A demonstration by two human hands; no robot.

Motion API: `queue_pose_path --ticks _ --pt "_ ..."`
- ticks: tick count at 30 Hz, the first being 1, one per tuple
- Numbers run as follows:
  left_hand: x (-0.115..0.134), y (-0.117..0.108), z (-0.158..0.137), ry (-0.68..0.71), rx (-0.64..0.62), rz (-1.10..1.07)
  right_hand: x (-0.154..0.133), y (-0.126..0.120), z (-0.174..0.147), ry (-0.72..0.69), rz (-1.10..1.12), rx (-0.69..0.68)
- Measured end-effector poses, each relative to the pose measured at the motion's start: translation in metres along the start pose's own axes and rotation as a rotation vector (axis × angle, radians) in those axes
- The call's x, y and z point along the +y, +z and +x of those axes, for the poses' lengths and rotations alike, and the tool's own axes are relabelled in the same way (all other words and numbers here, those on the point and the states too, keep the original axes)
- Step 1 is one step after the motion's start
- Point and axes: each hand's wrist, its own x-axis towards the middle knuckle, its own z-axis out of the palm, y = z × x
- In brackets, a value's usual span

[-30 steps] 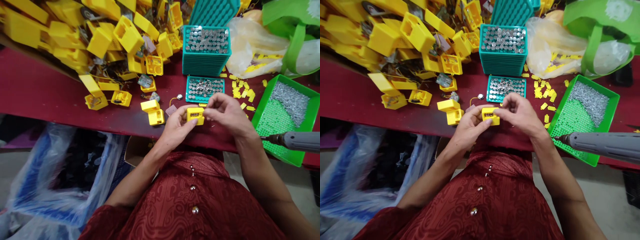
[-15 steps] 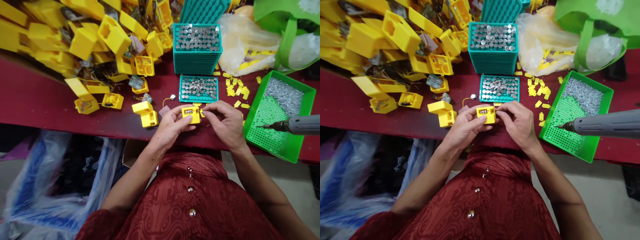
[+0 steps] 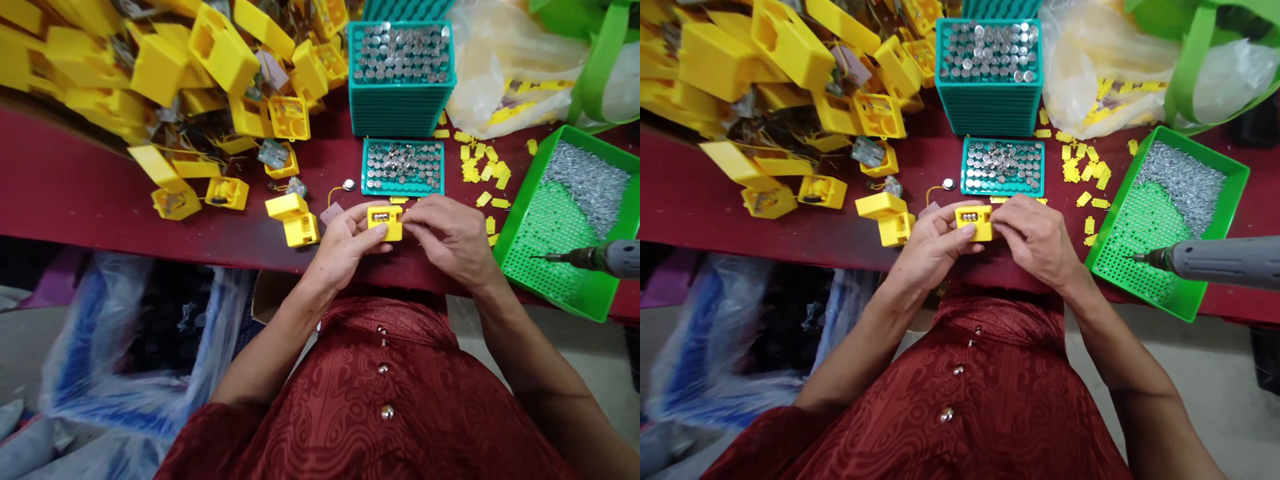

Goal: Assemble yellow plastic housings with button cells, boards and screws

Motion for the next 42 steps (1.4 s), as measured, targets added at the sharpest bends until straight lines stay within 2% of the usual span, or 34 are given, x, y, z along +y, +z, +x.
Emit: queue_pose_path --ticks 2,4,7,11,16,21,27,31,34,38,42 --pt "0.001 0.000 -0.001 0.046 -0.015 -0.008 -0.001 -0.001 -0.001 0.049 0.050 0.055" --pt "0.003 0.001 -0.001 0.147 -0.013 -0.014 -0.004 0.002 -0.002 0.166 0.121 0.114" --pt "0.006 0.001 -0.003 0.264 -0.024 0.025 -0.009 0.009 -0.002 0.313 0.250 0.110" --pt "0.008 0.002 -0.005 0.262 -0.049 0.085 -0.011 0.019 -0.001 0.327 0.404 0.113" --pt "0.009 0.005 -0.004 0.171 -0.026 -0.001 -0.008 0.017 -0.003 0.357 0.435 0.109" --pt "0.007 0.006 -0.005 0.018 -0.020 -0.042 -0.003 0.003 -0.002 0.274 0.170 0.213" --pt "0.008 0.007 -0.008 -0.071 -0.060 -0.042 -0.002 0.005 0.006 0.150 0.054 0.126" --pt "0.008 0.004 -0.010 -0.056 -0.024 -0.063 0.001 0.010 0.009 0.121 0.016 0.159" --pt "0.007 0.000 -0.011 -0.029 0.028 -0.073 0.009 0.003 0.007 0.124 -0.030 0.139" --pt "0.006 -0.005 -0.012 0.007 0.078 -0.061 0.017 -0.004 -0.005 0.120 -0.266 0.009" --pt "0.007 -0.009 -0.007 0.021 0.109 -0.052 0.017 0.005 -0.013 0.165 -0.467 -0.090"
